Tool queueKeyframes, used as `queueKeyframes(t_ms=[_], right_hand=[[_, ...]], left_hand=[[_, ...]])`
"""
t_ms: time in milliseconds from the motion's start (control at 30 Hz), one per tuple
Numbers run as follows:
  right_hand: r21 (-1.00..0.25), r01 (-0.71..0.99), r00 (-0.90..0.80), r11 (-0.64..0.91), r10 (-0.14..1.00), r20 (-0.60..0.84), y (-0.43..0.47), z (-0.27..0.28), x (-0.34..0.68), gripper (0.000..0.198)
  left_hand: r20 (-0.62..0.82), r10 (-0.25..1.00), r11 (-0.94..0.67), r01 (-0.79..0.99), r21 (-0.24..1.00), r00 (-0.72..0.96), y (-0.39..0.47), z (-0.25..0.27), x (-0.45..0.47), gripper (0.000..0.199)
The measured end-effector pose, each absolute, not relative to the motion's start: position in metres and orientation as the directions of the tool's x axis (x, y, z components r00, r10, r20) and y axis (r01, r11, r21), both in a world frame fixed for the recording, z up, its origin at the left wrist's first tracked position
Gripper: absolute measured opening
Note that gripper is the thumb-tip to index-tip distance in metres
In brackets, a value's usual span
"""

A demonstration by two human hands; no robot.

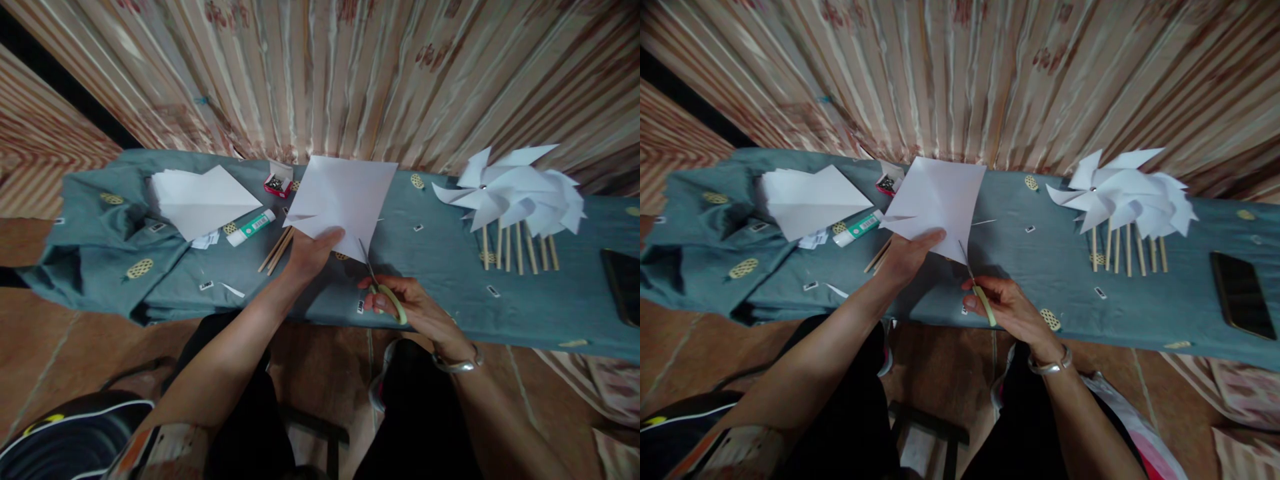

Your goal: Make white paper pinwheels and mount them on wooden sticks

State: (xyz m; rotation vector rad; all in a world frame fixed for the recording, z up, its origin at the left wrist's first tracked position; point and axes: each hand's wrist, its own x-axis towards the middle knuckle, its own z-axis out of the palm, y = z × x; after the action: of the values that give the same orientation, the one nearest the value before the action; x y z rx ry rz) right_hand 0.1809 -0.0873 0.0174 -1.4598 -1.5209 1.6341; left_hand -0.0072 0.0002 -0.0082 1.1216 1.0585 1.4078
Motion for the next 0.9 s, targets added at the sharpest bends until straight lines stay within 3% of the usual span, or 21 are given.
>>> queueKeyframes(t_ms=[233, 533, 900], right_hand=[[-0.911, 0.284, -0.324, -0.298, 0.865, -0.384, -0.088, 0.013, 0.183, 0.059], [-0.909, 0.263, -0.31, -0.323, 0.864, -0.397, -0.088, 0.01, 0.183, 0.057], [-0.911, 0.194, -0.281, -0.364, 0.869, -0.407, -0.089, 0.003, 0.18, 0.055]], left_hand=[[0.119, 0.991, -0.128, -0.186, 0.974, -0.058, 0.0, -0.008, -0.007, 0.045], [0.03, 0.998, -0.037, -0.141, 0.989, -0.057, -0.002, -0.003, -0.009, 0.04], [0.056, 0.994, -0.072, -0.181, 0.981, -0.092, 0.001, -0.011, -0.008, 0.041]])
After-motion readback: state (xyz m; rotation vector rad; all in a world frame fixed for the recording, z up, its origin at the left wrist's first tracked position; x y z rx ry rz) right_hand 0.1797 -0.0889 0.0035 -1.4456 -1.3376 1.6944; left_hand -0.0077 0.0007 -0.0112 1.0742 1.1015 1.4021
